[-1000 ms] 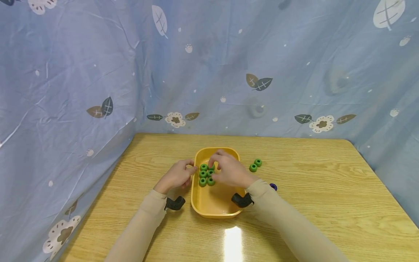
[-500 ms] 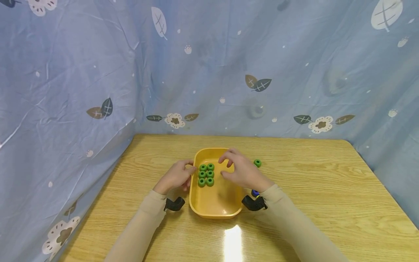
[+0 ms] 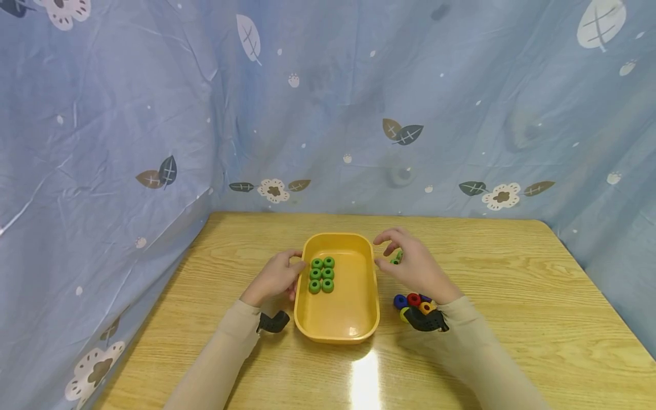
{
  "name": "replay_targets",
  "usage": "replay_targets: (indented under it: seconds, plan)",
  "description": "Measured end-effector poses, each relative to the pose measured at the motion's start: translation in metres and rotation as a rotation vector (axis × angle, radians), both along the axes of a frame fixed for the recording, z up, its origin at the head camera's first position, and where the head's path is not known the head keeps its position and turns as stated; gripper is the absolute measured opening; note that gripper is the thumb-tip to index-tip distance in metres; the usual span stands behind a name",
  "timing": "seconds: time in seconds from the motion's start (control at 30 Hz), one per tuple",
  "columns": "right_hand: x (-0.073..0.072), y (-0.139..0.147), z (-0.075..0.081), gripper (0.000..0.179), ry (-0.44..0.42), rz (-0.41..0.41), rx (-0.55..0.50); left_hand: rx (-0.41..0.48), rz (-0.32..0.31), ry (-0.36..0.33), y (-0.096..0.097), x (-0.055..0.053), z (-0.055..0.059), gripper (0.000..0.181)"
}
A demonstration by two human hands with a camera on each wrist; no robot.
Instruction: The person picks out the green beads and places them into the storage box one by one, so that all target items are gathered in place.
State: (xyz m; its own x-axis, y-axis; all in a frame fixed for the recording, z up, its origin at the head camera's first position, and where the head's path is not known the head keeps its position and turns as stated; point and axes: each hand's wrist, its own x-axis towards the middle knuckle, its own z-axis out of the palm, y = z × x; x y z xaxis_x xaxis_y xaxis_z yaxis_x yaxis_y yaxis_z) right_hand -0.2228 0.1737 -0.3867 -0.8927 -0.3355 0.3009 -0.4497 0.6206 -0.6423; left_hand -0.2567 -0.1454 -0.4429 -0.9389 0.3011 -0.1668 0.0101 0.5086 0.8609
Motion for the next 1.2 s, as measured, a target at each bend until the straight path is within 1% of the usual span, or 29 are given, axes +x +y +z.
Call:
replay_targets:
  seconds: [0.13,0.23,0.47,0.67,0.77,0.9,1.03,1.2]
  plan:
    - [-0.001,0.013,-0.004,0.030,-0.002,-0.030,-0.008,0.001,-0.003,0.008,0.000,0.000,0.000,0.046]
    - [-0.004,0.020,-0.008,0.029,0.001,-0.037,-0.013,0.005,-0.004,0.015,0.000,0.000,0.000,0.046]
    - [-0.007,0.028,-0.015,0.031,0.026,-0.052,0.017,-0.016,0.005,0.021,0.000,0.001,-0.001,0.048]
    - [-0.009,0.034,-0.019,0.030,0.018,-0.056,0.022,-0.020,0.009,0.033,0.001,0.001,-0.001,0.048]
    - [-0.011,0.038,-0.022,0.030,0.014,-0.064,0.029,-0.019,0.011,0.028,0.001,0.001,-0.001,0.047]
    - [-0.014,0.043,-0.029,0.029,-0.012,-0.077,0.043,-0.017,0.010,0.023,0.001,0.000,-0.001,0.047]
    - [-0.019,0.046,-0.039,0.028,-0.061,-0.077,0.045,-0.015,0.005,0.026,0.001,-0.001,-0.002,0.048]
    - [-0.025,0.046,-0.051,0.030,-0.109,-0.041,0.066,-0.006,-0.008,0.040,0.001,-0.001,-0.002,0.048]
